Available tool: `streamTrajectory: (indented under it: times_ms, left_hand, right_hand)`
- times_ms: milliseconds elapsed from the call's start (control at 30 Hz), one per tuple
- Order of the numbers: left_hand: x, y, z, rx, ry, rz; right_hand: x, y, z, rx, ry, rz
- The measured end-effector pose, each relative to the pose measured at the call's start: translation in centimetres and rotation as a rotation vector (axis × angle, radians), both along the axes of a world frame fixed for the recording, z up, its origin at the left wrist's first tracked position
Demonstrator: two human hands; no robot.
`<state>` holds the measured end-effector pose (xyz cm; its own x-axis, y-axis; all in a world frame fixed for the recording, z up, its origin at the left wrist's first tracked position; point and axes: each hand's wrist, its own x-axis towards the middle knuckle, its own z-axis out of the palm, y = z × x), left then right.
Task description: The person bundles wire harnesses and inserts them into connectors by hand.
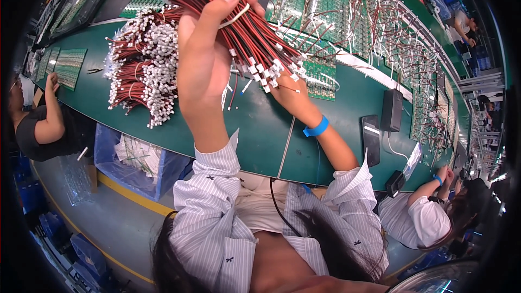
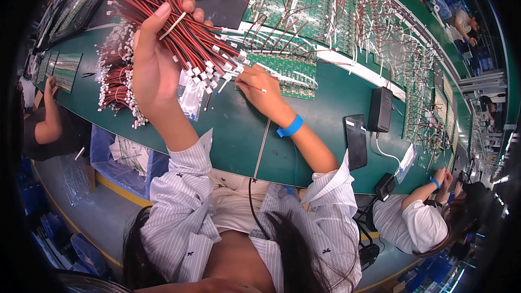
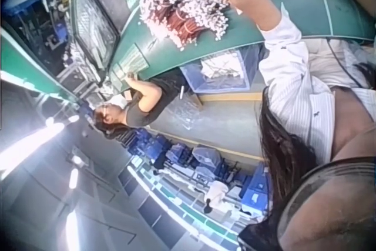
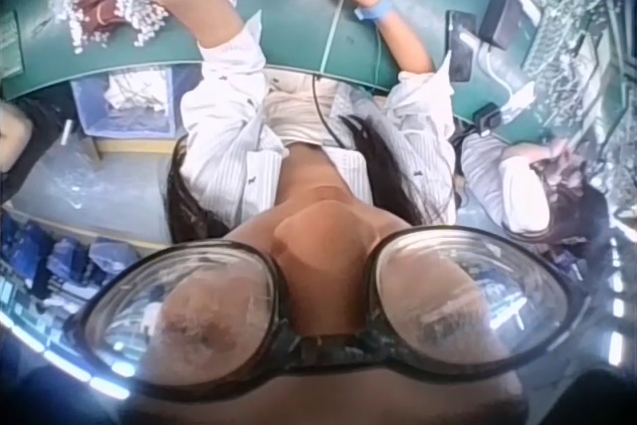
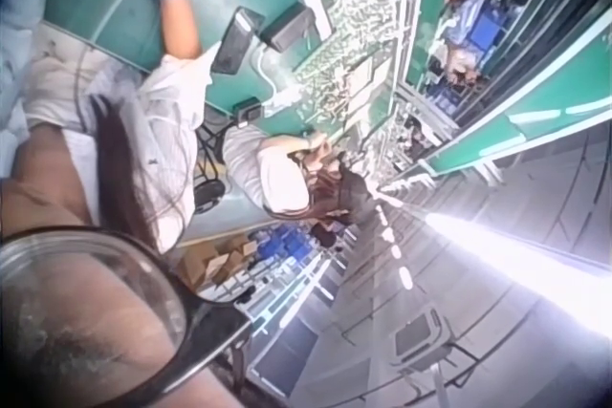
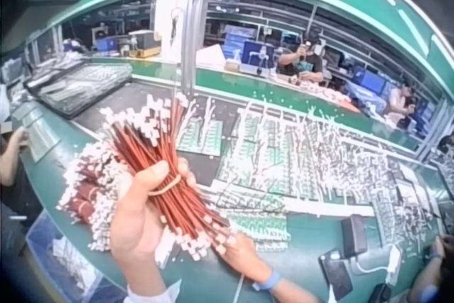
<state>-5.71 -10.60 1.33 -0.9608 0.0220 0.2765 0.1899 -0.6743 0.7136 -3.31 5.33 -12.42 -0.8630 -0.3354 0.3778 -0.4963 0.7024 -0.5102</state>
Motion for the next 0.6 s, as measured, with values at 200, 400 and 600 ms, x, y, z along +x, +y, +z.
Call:
streamTrajectory:
  times_ms: [200, 400, 600]
  left_hand:
    - [-0.1, 0.4, -0.2, 0.07, -0.034, -0.12]
    - [0.3, 0.4, -0.2, -0.037, 0.022, -0.22]
    - [0.7, 1.7, 0.0, -0.062, 0.012, -0.297]
  right_hand:
    - [-0.7, 0.3, -1.7, -0.03, 0.15, -0.029]
    - [-0.8, 1.2, -4.1, 0.081, 0.144, 0.065]
    - [-2.2, 2.0, -5.3, -0.075, 0.072, 0.09]
